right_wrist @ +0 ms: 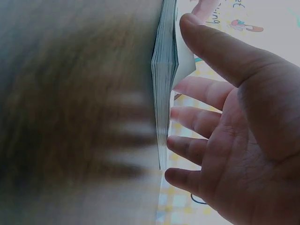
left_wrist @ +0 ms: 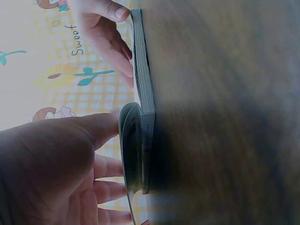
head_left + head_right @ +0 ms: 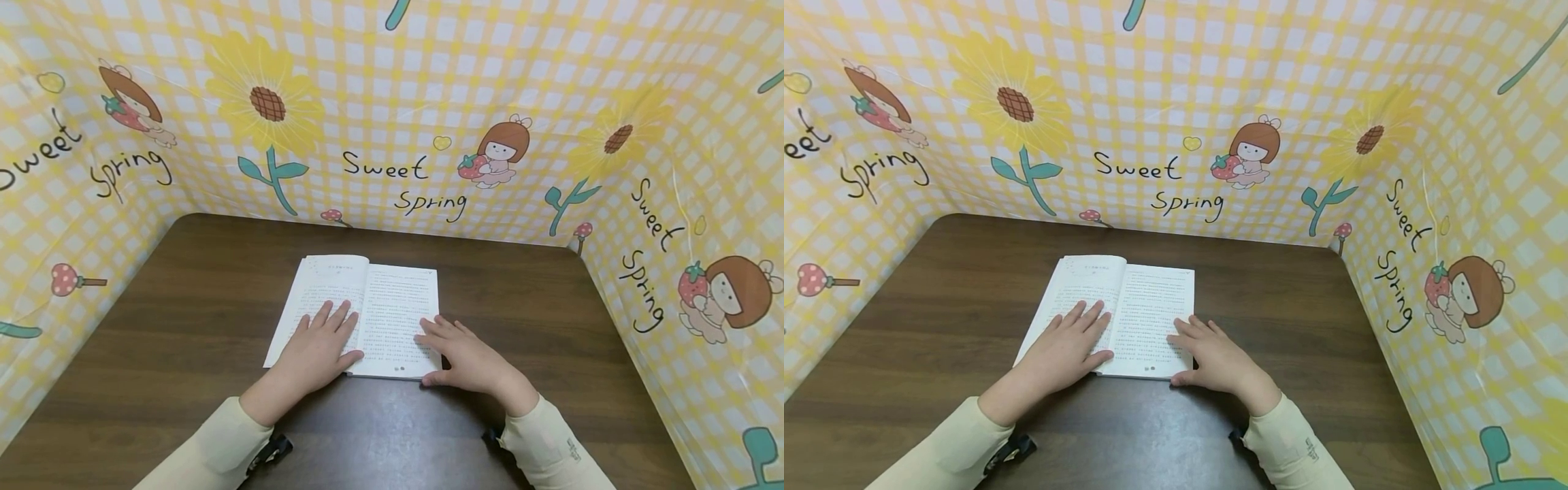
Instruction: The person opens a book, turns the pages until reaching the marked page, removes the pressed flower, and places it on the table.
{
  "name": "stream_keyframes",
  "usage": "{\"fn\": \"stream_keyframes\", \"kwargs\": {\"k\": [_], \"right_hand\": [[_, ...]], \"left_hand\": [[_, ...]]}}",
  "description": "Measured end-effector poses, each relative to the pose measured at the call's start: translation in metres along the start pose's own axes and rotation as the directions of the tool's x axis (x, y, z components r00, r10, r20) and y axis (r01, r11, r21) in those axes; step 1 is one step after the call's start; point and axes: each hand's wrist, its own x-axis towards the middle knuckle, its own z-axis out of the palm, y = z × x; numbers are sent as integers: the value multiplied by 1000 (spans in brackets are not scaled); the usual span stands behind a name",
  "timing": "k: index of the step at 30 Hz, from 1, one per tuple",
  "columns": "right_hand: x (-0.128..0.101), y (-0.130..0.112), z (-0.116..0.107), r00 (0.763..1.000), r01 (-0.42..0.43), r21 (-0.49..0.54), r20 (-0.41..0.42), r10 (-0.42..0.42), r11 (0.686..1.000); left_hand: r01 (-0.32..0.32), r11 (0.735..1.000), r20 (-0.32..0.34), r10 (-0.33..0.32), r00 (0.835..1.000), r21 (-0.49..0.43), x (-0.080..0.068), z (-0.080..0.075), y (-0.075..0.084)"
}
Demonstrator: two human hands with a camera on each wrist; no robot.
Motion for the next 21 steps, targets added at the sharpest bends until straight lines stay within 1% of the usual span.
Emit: {"fn": "stream_keyframes", "kwargs": {"k": [4,7,15,21], "right_hand": [[-2,-1,-3,1000,-6,-5,12,6,1000],[-3,-1,-4,1000,8,-19,13,-7,1000],[-2,1,-7,993,121,-94,10,-121,988],[-2,4,-10,986,164,-140,1,-166,976]], "left_hand": [[-2,1000,-1,2,1000,1,0,-1,1],[-5,1000,-5,5,1000,6,0,-1,1],[-1,1000,0,1,1000,3,-1,-2,1],[-2,1000,-7,2,1000,1,-1,-3,2]]}}
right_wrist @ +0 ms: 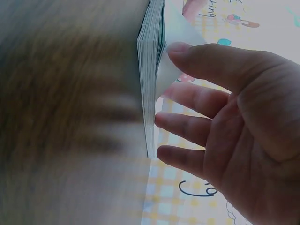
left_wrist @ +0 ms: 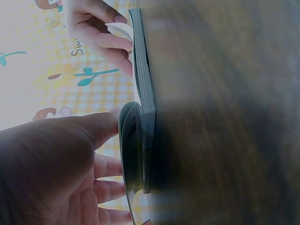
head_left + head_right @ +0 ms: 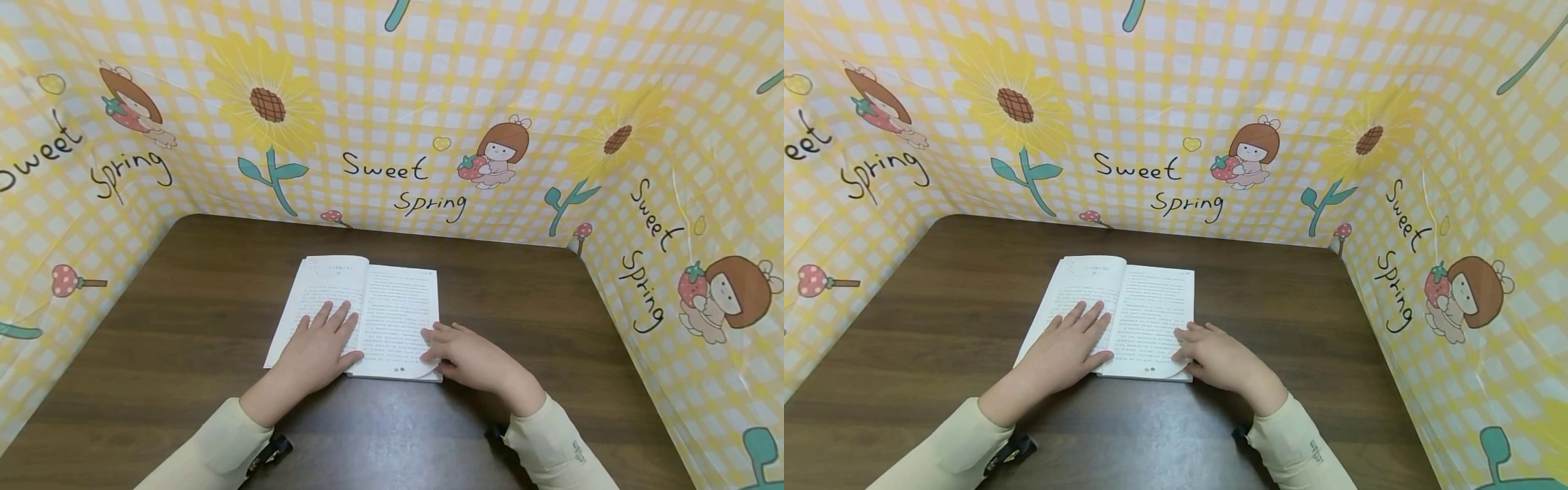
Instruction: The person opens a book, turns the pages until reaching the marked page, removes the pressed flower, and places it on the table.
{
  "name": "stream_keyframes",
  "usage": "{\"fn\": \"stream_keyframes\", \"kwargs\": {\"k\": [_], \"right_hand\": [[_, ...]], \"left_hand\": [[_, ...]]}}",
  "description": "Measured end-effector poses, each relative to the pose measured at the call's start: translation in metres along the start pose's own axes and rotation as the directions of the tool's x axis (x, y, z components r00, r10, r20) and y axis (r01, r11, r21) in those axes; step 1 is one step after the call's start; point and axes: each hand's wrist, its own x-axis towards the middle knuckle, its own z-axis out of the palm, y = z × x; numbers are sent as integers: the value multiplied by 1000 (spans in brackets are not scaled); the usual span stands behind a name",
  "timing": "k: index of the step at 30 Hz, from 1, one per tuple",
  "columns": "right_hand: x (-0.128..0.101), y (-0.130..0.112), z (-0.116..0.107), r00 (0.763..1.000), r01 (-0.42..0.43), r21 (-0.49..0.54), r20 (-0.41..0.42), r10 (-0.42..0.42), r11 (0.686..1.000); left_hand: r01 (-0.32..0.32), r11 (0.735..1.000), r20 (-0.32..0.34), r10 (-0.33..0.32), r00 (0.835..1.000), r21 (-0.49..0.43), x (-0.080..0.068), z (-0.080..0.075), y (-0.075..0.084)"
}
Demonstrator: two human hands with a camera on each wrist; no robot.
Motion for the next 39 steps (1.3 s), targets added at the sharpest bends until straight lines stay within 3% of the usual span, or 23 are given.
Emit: {"fn": "stream_keyframes", "kwargs": {"k": [14,24,39], "right_hand": [[3,4,2,994,7,88,-109,2,996],[4,3,2,974,-75,161,-200,107,984],[7,2,3,940,-166,306,-240,245,937]], "left_hand": [[2,1000,13,-2,1000,-16,-1,1,2],[6,999,35,-5,999,-42,-2,-1,3],[3,1000,33,-2,999,-25,0,2,2]]}}
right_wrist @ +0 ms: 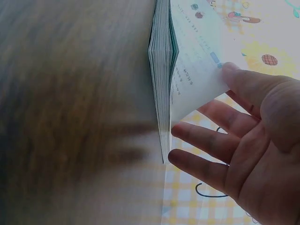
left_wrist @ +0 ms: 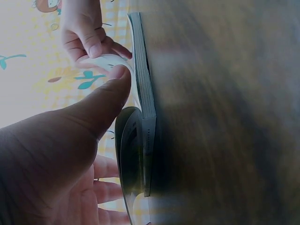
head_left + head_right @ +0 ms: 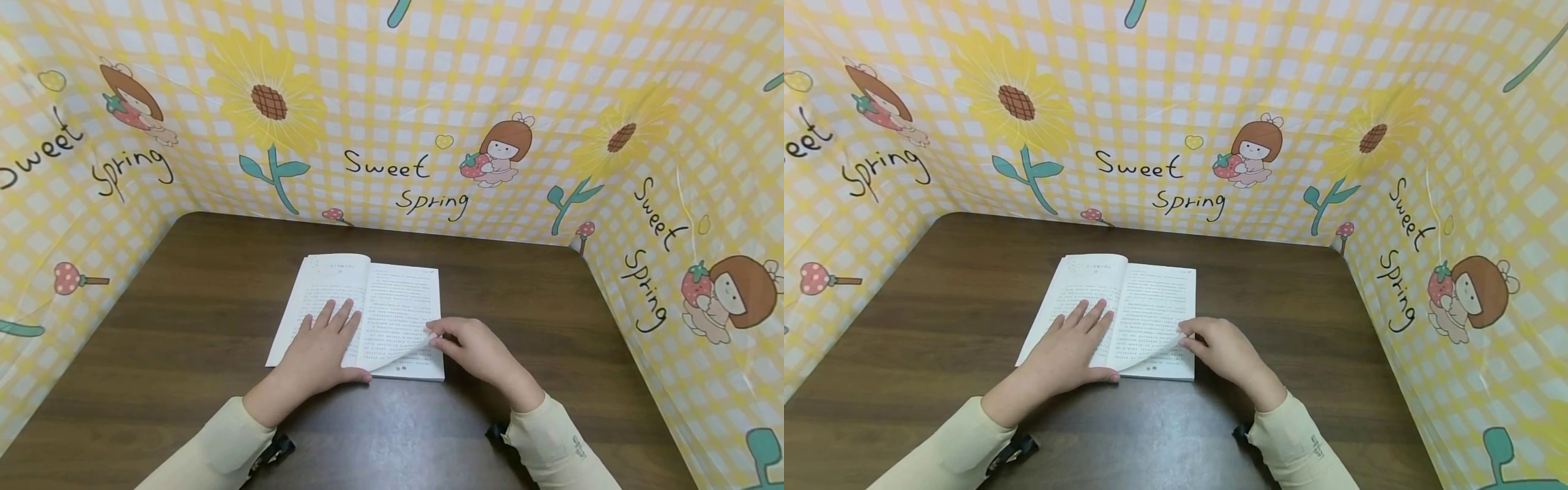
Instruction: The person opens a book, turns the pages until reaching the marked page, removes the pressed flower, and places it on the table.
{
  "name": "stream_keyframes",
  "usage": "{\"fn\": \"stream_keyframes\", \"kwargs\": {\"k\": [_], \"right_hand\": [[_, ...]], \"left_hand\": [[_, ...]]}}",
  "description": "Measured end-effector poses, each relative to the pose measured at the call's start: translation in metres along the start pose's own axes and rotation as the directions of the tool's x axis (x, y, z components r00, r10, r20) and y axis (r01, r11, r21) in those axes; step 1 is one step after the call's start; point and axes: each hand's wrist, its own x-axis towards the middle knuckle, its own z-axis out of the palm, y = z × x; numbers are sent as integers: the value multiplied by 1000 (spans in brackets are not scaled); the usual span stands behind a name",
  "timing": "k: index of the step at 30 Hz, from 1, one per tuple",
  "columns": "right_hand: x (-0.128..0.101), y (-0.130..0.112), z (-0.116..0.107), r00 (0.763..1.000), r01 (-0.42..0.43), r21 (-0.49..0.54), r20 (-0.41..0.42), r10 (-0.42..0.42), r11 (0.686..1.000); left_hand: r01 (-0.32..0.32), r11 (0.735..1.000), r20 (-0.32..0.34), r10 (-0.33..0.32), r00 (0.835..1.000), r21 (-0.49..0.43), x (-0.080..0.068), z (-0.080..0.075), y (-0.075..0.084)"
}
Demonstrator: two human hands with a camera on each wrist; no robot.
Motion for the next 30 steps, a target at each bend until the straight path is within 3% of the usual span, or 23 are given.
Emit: {"fn": "stream_keyframes", "kwargs": {"k": [17,24,30], "right_hand": [[3,-6,-2,986,-78,144,-135,98,986],[3,-3,-5,968,-103,151,-210,134,983],[3,-3,-6,960,-138,155,-221,170,978]], "left_hand": [[-9,1000,-23,10,1000,17,2,-1,0],[-8,1000,-14,9,1000,18,1,-1,2],[-1,1000,-31,1,1000,3,1,-1,2]]}}
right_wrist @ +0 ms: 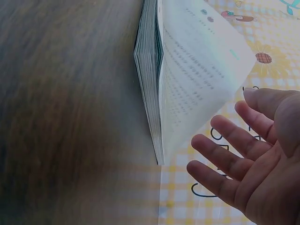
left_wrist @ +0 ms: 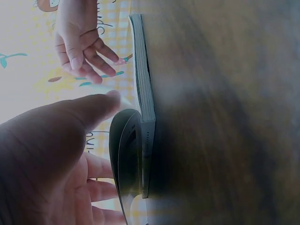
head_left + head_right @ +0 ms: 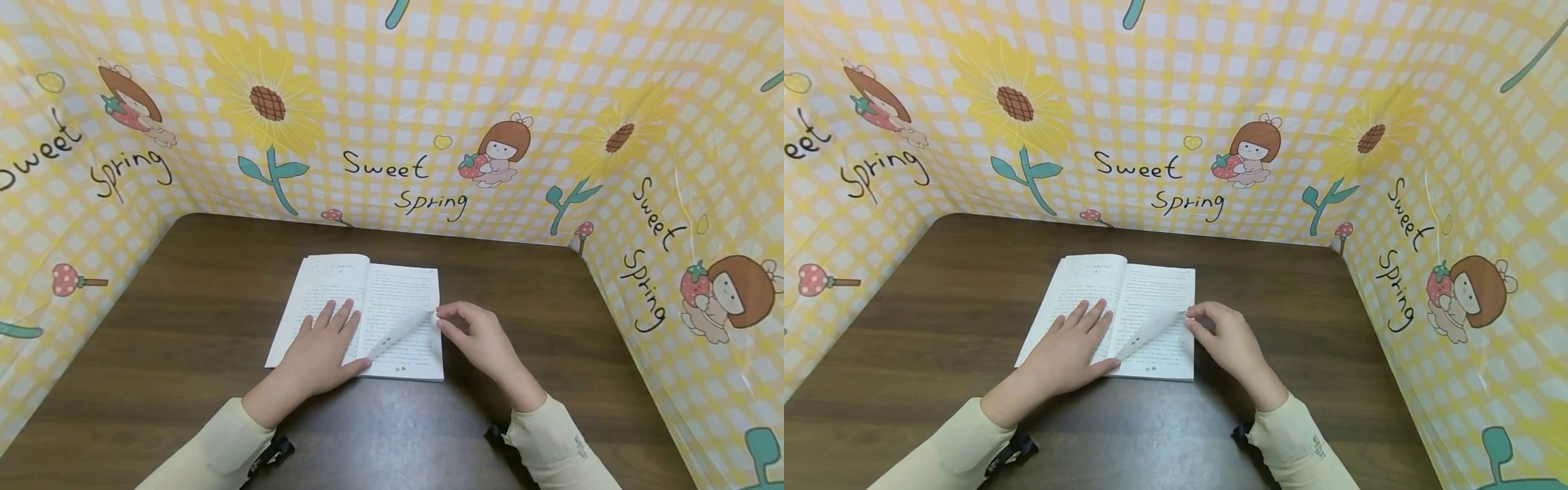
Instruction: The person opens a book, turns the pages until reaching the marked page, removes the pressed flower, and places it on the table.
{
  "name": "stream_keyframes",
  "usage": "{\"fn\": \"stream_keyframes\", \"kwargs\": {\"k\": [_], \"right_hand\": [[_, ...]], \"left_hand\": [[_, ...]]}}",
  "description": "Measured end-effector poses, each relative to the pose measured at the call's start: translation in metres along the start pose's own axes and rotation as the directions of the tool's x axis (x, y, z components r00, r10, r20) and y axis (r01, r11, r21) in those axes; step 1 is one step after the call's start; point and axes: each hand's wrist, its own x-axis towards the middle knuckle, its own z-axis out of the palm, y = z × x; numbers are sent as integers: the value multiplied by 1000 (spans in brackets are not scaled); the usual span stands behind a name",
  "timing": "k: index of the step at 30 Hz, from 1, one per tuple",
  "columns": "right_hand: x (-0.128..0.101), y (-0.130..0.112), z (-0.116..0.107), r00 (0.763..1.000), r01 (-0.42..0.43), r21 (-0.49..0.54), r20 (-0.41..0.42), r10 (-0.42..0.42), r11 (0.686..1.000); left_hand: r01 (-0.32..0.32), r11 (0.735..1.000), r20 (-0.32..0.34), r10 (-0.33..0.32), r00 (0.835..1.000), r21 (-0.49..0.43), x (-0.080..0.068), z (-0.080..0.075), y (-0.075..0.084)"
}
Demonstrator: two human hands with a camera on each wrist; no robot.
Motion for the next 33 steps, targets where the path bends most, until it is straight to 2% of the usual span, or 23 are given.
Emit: {"fn": "stream_keyframes", "kwargs": {"k": [9,16,24,29,33], "right_hand": [[0,0,0,1000,-18,-11,12,18,1000],[-1,0,1,1000,-16,-26,24,17,1000],[-1,1,0,999,-7,-46,37,9,999],[-1,2,1,999,2,-53,43,0,999],[-1,2,1,999,8,-48,47,-6,999]], "left_hand": [[17,999,-42,-18,999,-35,1,-1,1],[42,996,-128,-52,990,-75,3,-1,0],[-8,1000,-246,6,969,-7,4,2,-5],[-23,999,-266,29,964,27,4,2,-6],[-53,997,-254,66,965,58,4,2,-5]]}}
